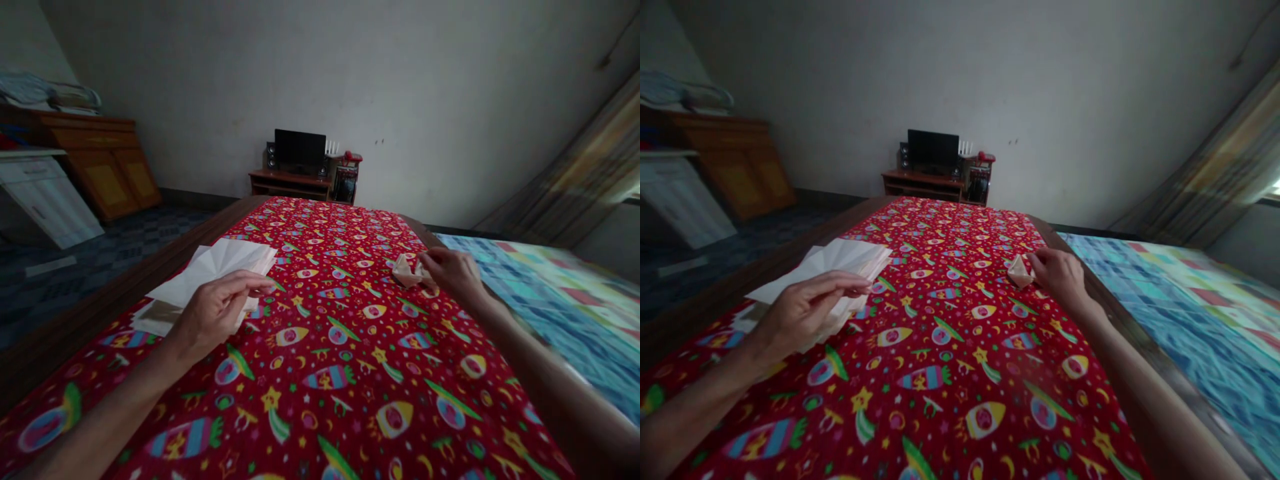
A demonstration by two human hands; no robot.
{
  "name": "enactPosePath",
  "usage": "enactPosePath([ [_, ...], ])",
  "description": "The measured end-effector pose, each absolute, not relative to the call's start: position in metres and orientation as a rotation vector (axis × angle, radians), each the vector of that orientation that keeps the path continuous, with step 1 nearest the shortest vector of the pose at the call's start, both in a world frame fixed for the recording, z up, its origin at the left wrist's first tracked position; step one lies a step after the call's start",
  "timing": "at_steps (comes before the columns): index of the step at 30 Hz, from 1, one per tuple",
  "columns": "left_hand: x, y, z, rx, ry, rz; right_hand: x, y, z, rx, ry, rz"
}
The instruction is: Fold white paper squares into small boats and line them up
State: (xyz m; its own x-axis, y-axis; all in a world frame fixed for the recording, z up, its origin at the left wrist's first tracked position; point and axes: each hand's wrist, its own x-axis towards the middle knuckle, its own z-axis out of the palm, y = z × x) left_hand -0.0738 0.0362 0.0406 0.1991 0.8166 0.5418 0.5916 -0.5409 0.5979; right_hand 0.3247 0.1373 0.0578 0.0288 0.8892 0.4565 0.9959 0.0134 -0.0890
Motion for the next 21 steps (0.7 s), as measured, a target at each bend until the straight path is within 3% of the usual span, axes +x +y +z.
enactPosePath([
  [8, -0.090, 0.029, 0.051, 2.393, 1.427, 1.334, 0.337, 0.188, 0.062, -2.258, -2.254, -0.315],
  [21, -0.104, 0.033, 0.052, 2.431, 1.494, 1.321, 0.317, 0.192, 0.050, -2.291, -2.342, -0.278],
])
